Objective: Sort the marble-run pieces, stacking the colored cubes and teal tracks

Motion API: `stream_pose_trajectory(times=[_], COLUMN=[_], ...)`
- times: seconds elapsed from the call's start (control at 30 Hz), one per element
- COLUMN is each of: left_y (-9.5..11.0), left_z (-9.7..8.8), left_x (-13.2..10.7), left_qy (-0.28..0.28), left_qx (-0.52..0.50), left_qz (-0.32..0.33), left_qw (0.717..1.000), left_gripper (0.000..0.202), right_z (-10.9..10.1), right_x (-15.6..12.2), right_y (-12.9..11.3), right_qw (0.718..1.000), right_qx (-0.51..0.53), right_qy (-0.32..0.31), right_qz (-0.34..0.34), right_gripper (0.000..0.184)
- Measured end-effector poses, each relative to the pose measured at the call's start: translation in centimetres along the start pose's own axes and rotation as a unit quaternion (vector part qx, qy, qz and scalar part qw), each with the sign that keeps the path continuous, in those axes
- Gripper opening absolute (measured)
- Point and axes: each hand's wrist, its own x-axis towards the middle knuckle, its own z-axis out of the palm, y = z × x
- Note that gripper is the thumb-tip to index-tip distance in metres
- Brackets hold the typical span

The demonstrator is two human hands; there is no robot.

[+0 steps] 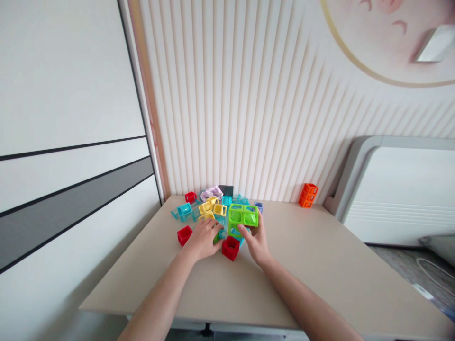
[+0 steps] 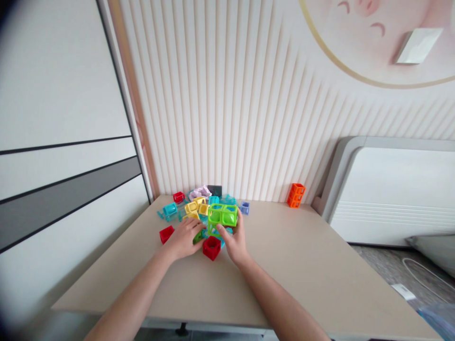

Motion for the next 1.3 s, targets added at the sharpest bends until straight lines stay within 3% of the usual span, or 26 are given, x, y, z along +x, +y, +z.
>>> stream_pose_trajectory(times=[0.2,0.6,0.83,0.97,1.1,1.23,1.3], left_y=[-0.5,0.0,0.3,-0.1,-0.4,-0.4,-0.4], left_z=[1.0,0.2,0.3,0.8,1.1,0.9,0.8], left_x=[0.0,-0.1,0.1,0.1,0.3,0.7,0.8], left_qy=[-0.071,-0.116,-0.103,-0.048,0.085,0.247,0.295], left_qx=[-0.019,-0.012,-0.024,-0.037,-0.108,-0.193,-0.227], left_qz=[-0.02,-0.011,-0.059,-0.13,-0.16,-0.18,-0.199], left_qw=[0.997,0.993,0.993,0.99,0.977,0.932,0.907], left_gripper=[0.037,0.055,0.063,0.066,0.056,0.036,0.029], right_z=[-0.1,0.1,0.1,0.1,0.1,0.1,0.1], right_x=[-0.1,-0.1,-0.2,-0.2,-0.2,-0.2,-0.2], right_y=[0.1,0.2,0.1,0.1,0.0,0.0,0.1], right_qw=[1.0,1.0,1.0,1.0,0.999,0.999,1.0], right_qx=[-0.008,-0.018,-0.015,-0.016,-0.023,-0.026,-0.024], right_qy=[-0.001,-0.014,-0.017,-0.019,-0.019,-0.015,-0.016], right_qz=[0.002,-0.004,0.01,0.011,0.014,0.013,0.011], right_gripper=[0.078,0.075,0.077,0.078,0.078,0.079,0.079])
